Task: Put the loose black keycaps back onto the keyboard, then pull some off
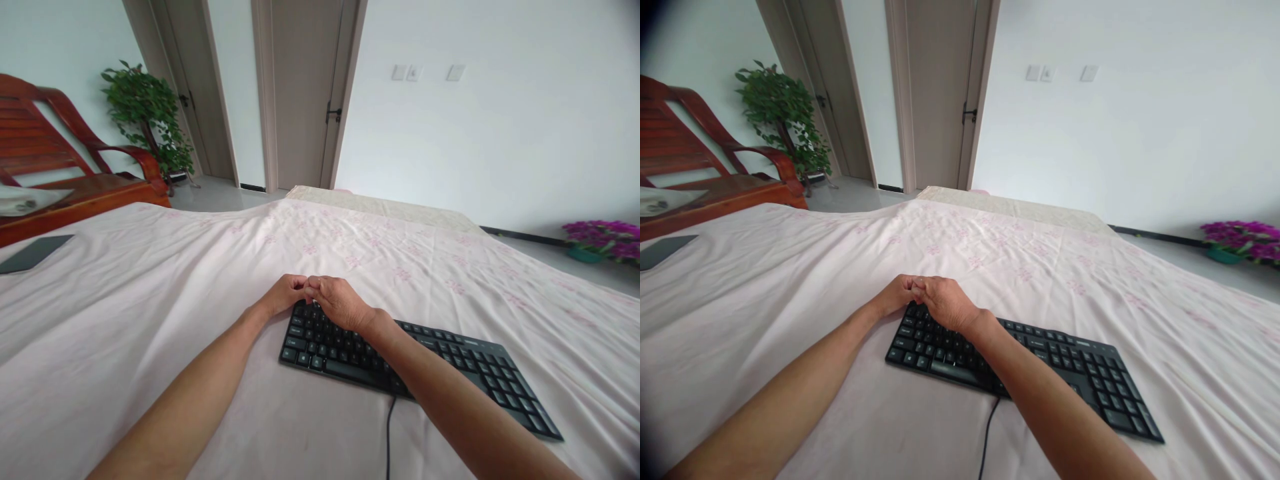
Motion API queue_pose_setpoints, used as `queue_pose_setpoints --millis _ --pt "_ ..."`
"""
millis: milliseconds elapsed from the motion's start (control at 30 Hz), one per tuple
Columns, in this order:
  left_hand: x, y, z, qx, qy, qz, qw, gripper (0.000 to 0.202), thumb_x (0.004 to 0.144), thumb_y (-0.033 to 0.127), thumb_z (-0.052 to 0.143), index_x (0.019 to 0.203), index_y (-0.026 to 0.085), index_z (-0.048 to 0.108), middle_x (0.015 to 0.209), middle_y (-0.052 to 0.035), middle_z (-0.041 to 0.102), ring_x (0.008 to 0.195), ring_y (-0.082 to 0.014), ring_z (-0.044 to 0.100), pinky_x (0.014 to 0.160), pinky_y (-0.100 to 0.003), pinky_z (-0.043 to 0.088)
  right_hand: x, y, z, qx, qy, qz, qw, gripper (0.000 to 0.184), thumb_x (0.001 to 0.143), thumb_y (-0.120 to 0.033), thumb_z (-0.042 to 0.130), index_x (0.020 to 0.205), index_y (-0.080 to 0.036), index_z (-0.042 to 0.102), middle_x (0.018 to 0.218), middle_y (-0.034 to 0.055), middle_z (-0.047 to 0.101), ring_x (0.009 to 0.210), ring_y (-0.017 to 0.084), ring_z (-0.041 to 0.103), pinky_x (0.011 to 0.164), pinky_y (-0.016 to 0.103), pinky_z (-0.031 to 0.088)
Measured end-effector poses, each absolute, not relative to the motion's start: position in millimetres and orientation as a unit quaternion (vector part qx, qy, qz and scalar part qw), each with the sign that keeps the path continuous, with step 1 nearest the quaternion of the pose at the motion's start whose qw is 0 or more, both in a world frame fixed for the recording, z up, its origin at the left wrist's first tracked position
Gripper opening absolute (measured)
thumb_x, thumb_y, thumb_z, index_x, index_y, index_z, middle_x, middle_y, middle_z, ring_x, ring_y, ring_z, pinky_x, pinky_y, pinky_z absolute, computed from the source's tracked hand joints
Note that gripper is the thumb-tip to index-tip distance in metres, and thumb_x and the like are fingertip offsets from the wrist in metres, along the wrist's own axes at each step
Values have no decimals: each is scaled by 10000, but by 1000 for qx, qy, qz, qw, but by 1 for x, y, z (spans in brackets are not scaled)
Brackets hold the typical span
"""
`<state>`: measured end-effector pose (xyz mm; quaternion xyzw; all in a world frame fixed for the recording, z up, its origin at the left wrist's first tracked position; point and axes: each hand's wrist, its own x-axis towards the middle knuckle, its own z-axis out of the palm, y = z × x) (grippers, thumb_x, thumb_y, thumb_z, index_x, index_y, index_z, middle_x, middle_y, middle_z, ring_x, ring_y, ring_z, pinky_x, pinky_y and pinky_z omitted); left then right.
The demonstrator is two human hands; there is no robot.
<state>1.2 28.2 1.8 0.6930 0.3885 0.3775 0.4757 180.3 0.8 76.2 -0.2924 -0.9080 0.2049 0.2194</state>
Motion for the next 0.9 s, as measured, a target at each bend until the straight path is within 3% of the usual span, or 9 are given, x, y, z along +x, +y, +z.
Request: queue_pose_setpoints --millis 233,433,600,900 --pt "-1 23 12 708 400 341 472 306 773 426 602 688 139 661 682 -10 627 681 -148 548 695 -270 428 185 2 66 -332 -870 252 262 344 988 -372 319 776 -211 536 750 0 594 699 143 552 713 267 402" --pt "-8 21 23 748 322 268 515 219 743 378 677 804 167 673 815 -15 637 799 -163 563 778 -280 427 186 -1 55 -331 -845 262 329 368 992 -401 293 784 -210 529 778 9 597 734 146 562 738 275 414" --pt "5 19 12 761 337 315 455 258 739 390 693 671 157 606 769 7 580 773 -145 543 754 -267 428 186 -2 47 -323 -822 274 380 392 990 -420 290 755 -207 521 723 7 568 673 138 541 684 268 423" --pt "19 7 17 789 346 372 346 224 821 368 626 715 172 655 753 13 592 752 -132 564 740 -247 421 187 -6 40 -321 -771 264 482 361 985 -406 315 767 -211 527 701 15 560 647 144 539 665 287 441"
